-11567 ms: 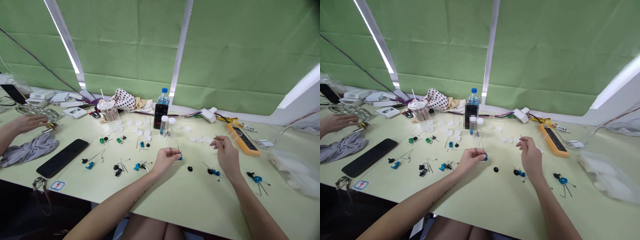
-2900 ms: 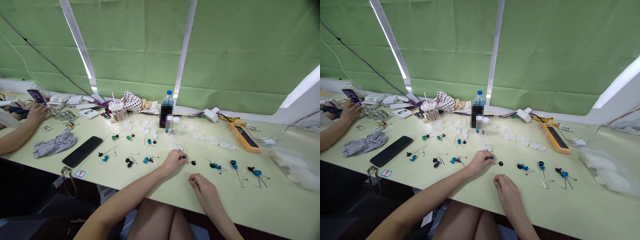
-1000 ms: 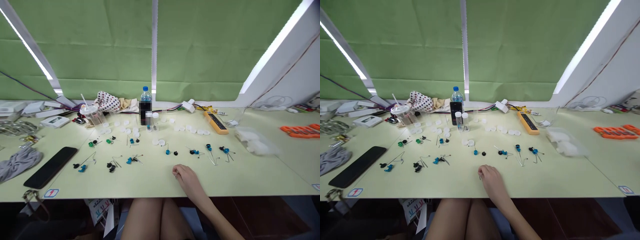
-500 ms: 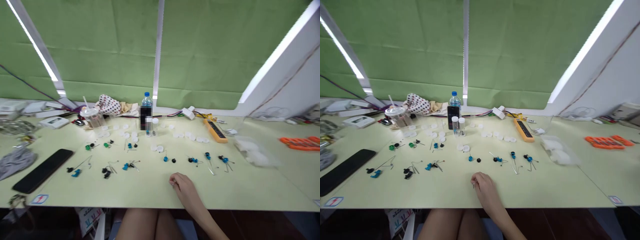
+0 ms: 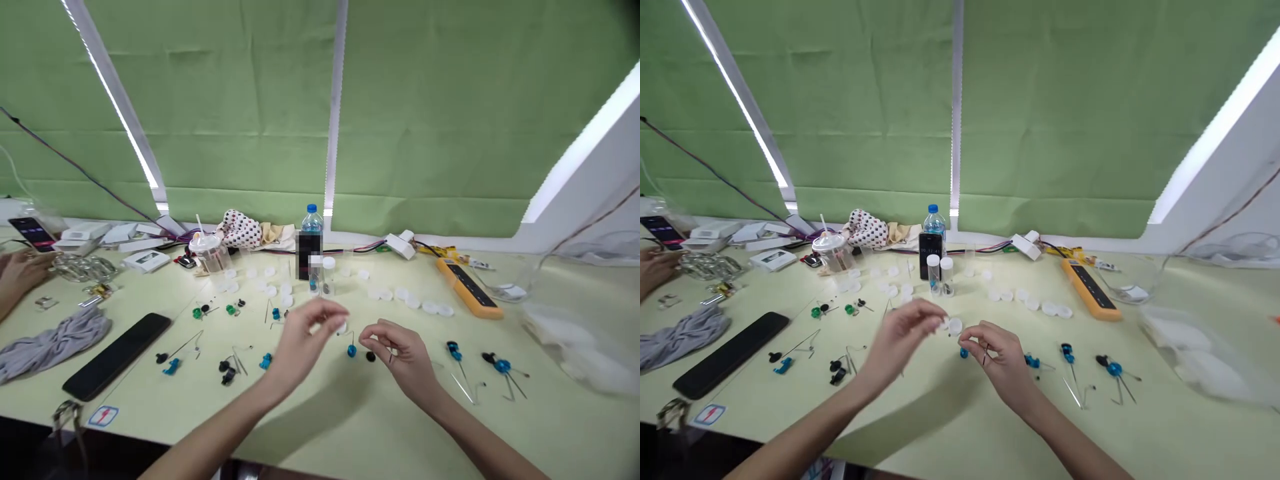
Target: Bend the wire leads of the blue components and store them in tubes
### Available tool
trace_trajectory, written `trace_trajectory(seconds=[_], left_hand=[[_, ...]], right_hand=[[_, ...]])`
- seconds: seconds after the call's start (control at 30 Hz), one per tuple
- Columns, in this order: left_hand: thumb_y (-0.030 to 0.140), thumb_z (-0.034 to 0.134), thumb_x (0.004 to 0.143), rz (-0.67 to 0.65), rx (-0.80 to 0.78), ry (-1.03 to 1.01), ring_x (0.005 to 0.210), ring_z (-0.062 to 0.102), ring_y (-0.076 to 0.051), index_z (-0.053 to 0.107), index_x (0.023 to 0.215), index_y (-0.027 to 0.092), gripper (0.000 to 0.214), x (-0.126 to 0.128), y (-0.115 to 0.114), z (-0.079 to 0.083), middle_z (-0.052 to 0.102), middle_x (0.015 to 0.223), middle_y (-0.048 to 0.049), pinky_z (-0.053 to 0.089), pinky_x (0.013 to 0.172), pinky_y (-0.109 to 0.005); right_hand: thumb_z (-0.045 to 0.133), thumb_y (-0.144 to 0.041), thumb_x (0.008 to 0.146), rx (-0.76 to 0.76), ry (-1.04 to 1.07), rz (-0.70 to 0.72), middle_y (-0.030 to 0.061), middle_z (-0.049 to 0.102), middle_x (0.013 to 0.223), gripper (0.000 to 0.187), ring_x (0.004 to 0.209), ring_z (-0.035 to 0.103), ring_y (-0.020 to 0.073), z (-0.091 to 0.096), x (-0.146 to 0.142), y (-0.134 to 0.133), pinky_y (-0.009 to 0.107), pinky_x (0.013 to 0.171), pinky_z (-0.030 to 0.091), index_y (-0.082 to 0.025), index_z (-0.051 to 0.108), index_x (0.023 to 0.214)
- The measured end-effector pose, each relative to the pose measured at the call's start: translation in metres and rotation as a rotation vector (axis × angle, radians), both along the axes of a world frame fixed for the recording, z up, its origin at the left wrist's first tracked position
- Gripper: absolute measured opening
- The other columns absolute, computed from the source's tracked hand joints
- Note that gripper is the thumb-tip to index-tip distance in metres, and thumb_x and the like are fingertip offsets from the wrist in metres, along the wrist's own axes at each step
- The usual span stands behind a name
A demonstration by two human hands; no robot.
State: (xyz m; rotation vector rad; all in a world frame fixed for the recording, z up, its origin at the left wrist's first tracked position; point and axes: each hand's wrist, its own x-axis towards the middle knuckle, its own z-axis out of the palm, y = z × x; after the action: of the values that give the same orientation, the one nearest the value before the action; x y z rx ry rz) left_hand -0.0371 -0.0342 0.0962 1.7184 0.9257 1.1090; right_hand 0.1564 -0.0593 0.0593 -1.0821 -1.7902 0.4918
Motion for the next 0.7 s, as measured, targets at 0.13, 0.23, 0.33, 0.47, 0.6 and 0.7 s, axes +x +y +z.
trace_trajectory(seconds=[0.13, 0.23, 0.33, 0.47, 0.6, 0.7], left_hand=[[0.031, 0.064, 0.076, -0.225, -0.328, -0.113, 0.064, 0.053, -0.011, 0.069, 0.081, 0.012, 0.020, 0.023, 0.022, -0.033, 0.065, 0.075, -0.0054, 0.045, 0.064, -0.024], [0.031, 0.069, 0.071, -0.345, -0.484, -0.206, 0.056, 0.050, -0.009, 0.070, 0.072, 0.011, 0.021, 0.031, 0.030, -0.056, 0.064, 0.066, -0.0045, 0.041, 0.059, -0.023], [0.032, 0.072, 0.068, -0.338, -0.551, -0.248, 0.052, 0.046, -0.008, 0.070, 0.069, 0.010, 0.021, 0.028, 0.033, -0.069, 0.063, 0.063, -0.0042, 0.038, 0.054, -0.021], [0.031, 0.073, 0.067, -0.314, -0.562, -0.272, 0.049, 0.043, -0.007, 0.069, 0.066, 0.011, 0.021, 0.023, 0.030, -0.073, 0.061, 0.058, -0.0025, 0.036, 0.051, -0.021], [0.034, 0.073, 0.067, -0.281, -0.582, -0.320, 0.047, 0.044, -0.006, 0.069, 0.065, 0.010, 0.024, 0.023, 0.026, -0.074, 0.063, 0.060, -0.0033, 0.037, 0.050, -0.021], [0.036, 0.073, 0.068, -0.253, -0.612, -0.366, 0.047, 0.044, -0.006, 0.068, 0.066, 0.010, 0.027, 0.024, 0.026, -0.074, 0.062, 0.060, -0.0041, 0.036, 0.050, -0.021]], right_hand=[[0.052, -0.025, 0.089, 0.114, -0.079, -0.045, -0.0012, 0.051, 0.062, 0.013, 0.054, 0.045, 0.0111, -0.020, 0.009, 0.014, 0.023, 0.051, 0.035, -0.021, 0.063, 0.083], [0.050, -0.022, 0.090, 0.124, -0.118, -0.044, -0.0006, 0.054, 0.061, 0.016, 0.053, 0.048, 0.0114, -0.033, 0.013, 0.017, 0.023, 0.050, 0.036, -0.022, 0.066, 0.085], [0.050, -0.025, 0.090, 0.132, -0.147, -0.026, -0.0011, 0.051, 0.057, 0.020, 0.051, 0.048, 0.0112, -0.038, 0.012, 0.017, 0.023, 0.049, 0.036, -0.023, 0.068, 0.085], [0.049, -0.027, 0.090, 0.166, -0.162, -0.022, -0.0021, 0.045, 0.052, 0.022, 0.048, 0.042, 0.0111, -0.040, 0.008, 0.016, 0.024, 0.046, 0.033, -0.024, 0.070, 0.085], [0.049, -0.023, 0.089, 0.168, -0.164, -0.025, -0.0027, 0.042, 0.053, 0.021, 0.048, 0.039, 0.0111, -0.042, 0.007, 0.017, 0.024, 0.046, 0.031, -0.026, 0.070, 0.089], [0.048, -0.021, 0.089, 0.155, -0.160, -0.016, -0.0033, 0.039, 0.054, 0.021, 0.049, 0.039, 0.0112, -0.045, 0.007, 0.015, 0.023, 0.046, 0.031, -0.027, 0.068, 0.094]])
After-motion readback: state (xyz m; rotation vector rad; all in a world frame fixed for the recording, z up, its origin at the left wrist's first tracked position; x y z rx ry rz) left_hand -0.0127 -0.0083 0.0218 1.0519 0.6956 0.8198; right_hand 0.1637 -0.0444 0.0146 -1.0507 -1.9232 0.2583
